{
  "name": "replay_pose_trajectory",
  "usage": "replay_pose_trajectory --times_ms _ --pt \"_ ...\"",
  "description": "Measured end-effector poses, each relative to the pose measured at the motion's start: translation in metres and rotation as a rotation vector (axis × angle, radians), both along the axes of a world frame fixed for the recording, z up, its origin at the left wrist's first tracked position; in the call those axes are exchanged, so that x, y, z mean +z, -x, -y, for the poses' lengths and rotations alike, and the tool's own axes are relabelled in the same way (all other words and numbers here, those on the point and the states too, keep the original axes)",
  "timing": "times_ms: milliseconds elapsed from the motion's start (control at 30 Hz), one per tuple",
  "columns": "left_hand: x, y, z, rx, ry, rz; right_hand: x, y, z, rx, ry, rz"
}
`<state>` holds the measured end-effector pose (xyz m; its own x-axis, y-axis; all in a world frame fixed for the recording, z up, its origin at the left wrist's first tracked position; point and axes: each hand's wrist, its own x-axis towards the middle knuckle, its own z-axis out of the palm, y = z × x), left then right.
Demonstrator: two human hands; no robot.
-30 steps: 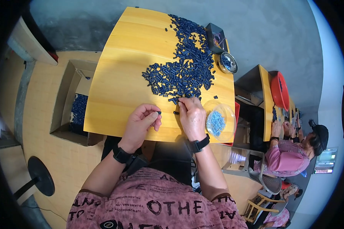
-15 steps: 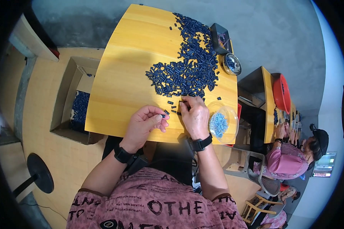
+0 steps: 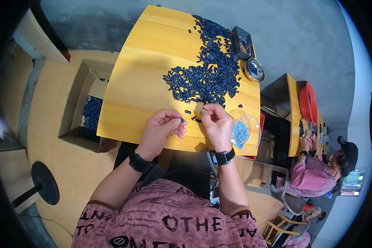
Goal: Assembling or sorting small blue and clear plastic components at a workbench.
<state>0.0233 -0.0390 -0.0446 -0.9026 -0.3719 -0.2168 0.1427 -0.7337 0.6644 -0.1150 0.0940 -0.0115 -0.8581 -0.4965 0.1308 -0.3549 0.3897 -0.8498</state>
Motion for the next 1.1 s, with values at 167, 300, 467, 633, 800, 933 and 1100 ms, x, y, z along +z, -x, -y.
replay_pose_trajectory --times_ms 167,300,467,633,800,933,1100 --pt "-0.003 0.003 -0.004 -0.005 0.027 -0.003 0.014 -0.018 -0.024 0.128 0.292 0.503" --pt "-0.005 0.005 -0.009 -0.008 0.061 -0.038 0.014 -0.032 -0.036 0.185 0.374 0.577" --pt "0.002 0.009 -0.013 -0.026 0.077 -0.043 0.014 -0.043 -0.042 0.176 0.411 0.604" --pt "0.014 0.005 -0.015 -0.074 0.117 -0.083 0.028 -0.053 -0.043 0.171 0.496 0.641" --pt "0.019 0.003 -0.021 -0.113 0.127 -0.118 0.033 -0.059 -0.050 0.225 0.495 0.634" --pt "0.024 -0.001 -0.023 -0.137 0.154 -0.113 0.031 -0.060 -0.054 0.245 0.489 0.613" --pt "0.031 -0.005 -0.026 -0.123 0.194 -0.093 0.035 -0.063 -0.057 0.242 0.478 0.599"
